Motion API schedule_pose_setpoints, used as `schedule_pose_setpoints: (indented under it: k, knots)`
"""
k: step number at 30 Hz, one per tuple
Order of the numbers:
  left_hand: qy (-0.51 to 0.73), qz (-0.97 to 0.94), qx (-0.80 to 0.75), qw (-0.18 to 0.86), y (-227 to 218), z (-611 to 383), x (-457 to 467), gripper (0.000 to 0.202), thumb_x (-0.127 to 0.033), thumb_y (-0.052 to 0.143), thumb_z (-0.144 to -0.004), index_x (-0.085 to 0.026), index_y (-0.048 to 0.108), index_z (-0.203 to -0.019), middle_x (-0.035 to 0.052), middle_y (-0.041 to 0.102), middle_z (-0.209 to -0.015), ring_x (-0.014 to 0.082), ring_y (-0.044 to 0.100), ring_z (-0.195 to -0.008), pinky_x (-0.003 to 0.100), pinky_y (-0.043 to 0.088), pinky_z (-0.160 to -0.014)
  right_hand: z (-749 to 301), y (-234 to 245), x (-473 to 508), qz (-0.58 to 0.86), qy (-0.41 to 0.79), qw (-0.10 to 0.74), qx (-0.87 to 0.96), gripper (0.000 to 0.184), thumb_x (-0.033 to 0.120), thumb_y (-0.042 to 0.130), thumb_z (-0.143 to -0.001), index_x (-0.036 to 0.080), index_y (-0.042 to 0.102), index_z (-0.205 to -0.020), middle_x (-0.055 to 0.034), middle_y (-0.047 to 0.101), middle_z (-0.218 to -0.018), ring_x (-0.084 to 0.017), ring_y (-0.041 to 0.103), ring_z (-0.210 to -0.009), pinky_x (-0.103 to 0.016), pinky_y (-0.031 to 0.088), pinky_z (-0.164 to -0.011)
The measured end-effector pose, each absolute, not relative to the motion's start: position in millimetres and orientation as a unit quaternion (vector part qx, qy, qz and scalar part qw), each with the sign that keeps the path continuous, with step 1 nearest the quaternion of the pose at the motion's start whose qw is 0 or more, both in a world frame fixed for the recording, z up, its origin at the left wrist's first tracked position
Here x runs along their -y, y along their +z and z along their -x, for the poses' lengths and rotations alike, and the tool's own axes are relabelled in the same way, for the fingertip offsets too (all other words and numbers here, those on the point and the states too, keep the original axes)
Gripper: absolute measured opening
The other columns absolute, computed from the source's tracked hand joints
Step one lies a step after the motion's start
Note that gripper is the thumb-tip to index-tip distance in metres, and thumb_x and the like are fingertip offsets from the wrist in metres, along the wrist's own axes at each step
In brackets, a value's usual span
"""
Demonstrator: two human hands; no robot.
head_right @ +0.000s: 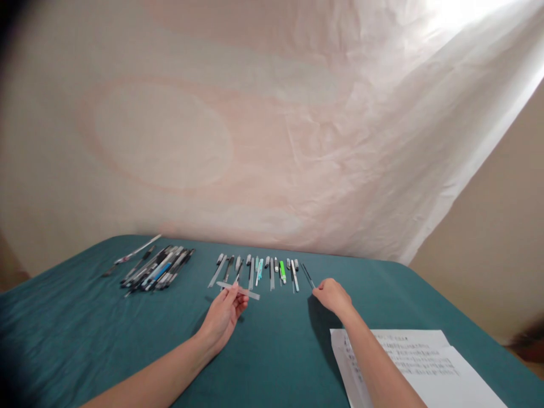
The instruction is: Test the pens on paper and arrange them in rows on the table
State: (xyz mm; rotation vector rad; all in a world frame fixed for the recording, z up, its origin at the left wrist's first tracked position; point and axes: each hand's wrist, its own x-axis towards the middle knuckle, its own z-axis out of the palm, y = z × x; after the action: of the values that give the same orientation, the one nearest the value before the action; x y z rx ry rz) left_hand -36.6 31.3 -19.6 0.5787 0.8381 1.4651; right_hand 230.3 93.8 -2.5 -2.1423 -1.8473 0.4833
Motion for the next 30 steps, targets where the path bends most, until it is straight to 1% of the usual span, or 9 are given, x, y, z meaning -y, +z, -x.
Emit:
schedule_pose_setpoints:
  k: [4, 9, 16, 23, 30]
  knots:
    - [0.636, -0.250, -0.371, 0.629, -17, 36, -31, 0.020, -0.033, 0.057, -0.074, -0.014, 0.051, -0.075, 0.0006, 0.057, -0.068, 0.0067, 0.054, -0.061, 0.018, 0.045, -0.059, -228, -8, -98, 0.736, 0.169, 0.136, 0.641, 0.020, 0.029, 0.053, -0.068, 0.015, 0.060, -0.055, -0.0063, 0.062, -0.054, -0.014, 0.056, -0.051, -0.020, 0.032, -0.045]
    - [0.637, -0.249, -0.371, 0.628, -15, 35, -31, 0.019, -0.031, 0.056, -0.075, -0.013, 0.051, -0.074, 0.0008, 0.057, -0.068, 0.0068, 0.054, -0.060, 0.018, 0.045, -0.058, -227, -14, -101, 0.723, 0.169, 0.135, 0.656, 0.019, 0.026, 0.052, -0.068, 0.015, 0.059, -0.054, -0.0057, 0.062, -0.055, -0.013, 0.055, -0.051, -0.020, 0.031, -0.046]
    - [0.632, -0.250, -0.379, 0.628, -13, 35, -30, 0.019, -0.031, 0.058, -0.073, -0.013, 0.052, -0.073, 0.0004, 0.057, -0.067, 0.0067, 0.054, -0.059, 0.018, 0.045, -0.057, -223, -22, -101, 0.699, 0.174, 0.137, 0.680, 0.020, 0.025, 0.049, -0.070, 0.014, 0.058, -0.056, -0.0036, 0.060, -0.054, -0.009, 0.050, -0.044, -0.019, 0.026, -0.043]
    - [0.631, -0.253, -0.376, 0.630, -12, 35, -30, 0.021, -0.033, 0.060, -0.071, -0.013, 0.053, -0.074, 0.0007, 0.057, -0.067, 0.0073, 0.054, -0.059, 0.018, 0.045, -0.057, -222, -24, -101, 0.686, 0.181, 0.143, 0.690, 0.020, 0.027, 0.049, -0.071, 0.013, 0.059, -0.059, -0.0023, 0.059, -0.053, -0.008, 0.046, -0.041, -0.018, 0.025, -0.042]
    - [0.627, -0.261, -0.378, 0.629, -13, 36, -30, 0.024, -0.036, 0.060, -0.070, -0.013, 0.053, -0.073, 0.0008, 0.057, -0.068, 0.0071, 0.054, -0.060, 0.019, 0.045, -0.057, -218, -20, -98, 0.674, 0.186, 0.149, 0.699, 0.021, 0.028, 0.050, -0.071, 0.013, 0.061, -0.062, -0.0012, 0.058, -0.052, -0.008, 0.047, -0.042, -0.019, 0.026, -0.043]
